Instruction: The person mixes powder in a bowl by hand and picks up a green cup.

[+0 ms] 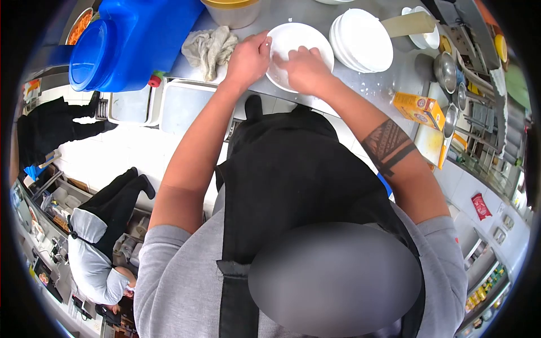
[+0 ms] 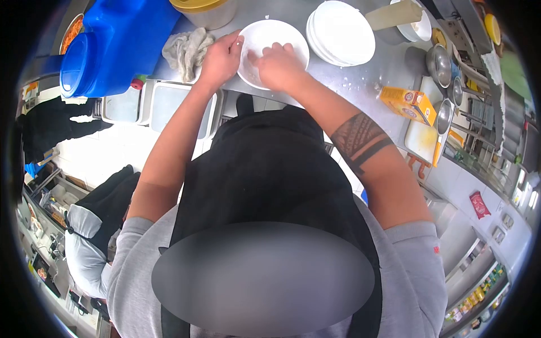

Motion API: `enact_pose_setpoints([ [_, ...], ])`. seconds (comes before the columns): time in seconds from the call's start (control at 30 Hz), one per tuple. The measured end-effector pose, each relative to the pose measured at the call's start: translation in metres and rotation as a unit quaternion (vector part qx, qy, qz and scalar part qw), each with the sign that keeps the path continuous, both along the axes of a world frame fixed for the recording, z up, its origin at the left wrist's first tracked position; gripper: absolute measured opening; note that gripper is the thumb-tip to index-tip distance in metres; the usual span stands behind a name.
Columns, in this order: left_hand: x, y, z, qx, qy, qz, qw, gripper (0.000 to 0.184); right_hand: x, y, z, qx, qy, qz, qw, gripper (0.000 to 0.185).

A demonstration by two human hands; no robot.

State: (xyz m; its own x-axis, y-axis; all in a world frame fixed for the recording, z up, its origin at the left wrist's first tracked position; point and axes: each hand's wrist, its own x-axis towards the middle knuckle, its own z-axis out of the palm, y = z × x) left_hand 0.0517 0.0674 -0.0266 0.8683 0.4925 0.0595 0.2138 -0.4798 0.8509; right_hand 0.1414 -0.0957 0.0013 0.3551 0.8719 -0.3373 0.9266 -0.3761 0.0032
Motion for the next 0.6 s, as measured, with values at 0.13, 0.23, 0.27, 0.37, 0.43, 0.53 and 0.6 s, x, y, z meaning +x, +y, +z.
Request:
enact_pose_setpoints([
  [0.13, -0.001, 0.002, -0.004, -0.002, -0.002, -0.004, 1.000, 0.032, -0.001, -0.007, 0.055, -0.188, 0.055, 0.038, 0.980, 0.062],
  [0.23, -0.001, -0.001, -0.014, -0.011, -0.030, 0.006, 0.999, 0.036, 0.013, -0.015, 0.034, -0.084, 0.016, -0.014, 0.996, 0.055],
  [0.27, 0.000, -0.001, -0.019, -0.067, -0.024, 0.009, 0.997, 0.038, 0.018, -0.013, 0.028, 0.007, -0.016, -0.057, 0.998, 0.053],
  [0.37, 0.002, -0.001, -0.015, -0.191, 0.013, 0.024, 0.981, 0.043, 0.021, 0.018, -0.013, 0.140, 0.035, -0.091, 0.985, 0.042],
  [0.43, 0.001, -0.006, 0.000, -0.259, 0.043, 0.038, 0.964, 0.045, 0.010, 0.031, -0.011, 0.203, 0.065, -0.077, 0.974, 0.037],
  [0.53, 0.000, -0.009, 0.009, -0.314, 0.105, 0.036, 0.943, 0.045, -0.009, 0.022, 0.026, 0.025, 0.196, -0.052, 0.979, 0.038],
  [0.6, 0.001, -0.010, -0.008, -0.254, 0.049, 0.046, 0.965, 0.046, 0.003, -0.007, 0.043, 0.004, 0.273, -0.054, 0.961, 0.036],
])
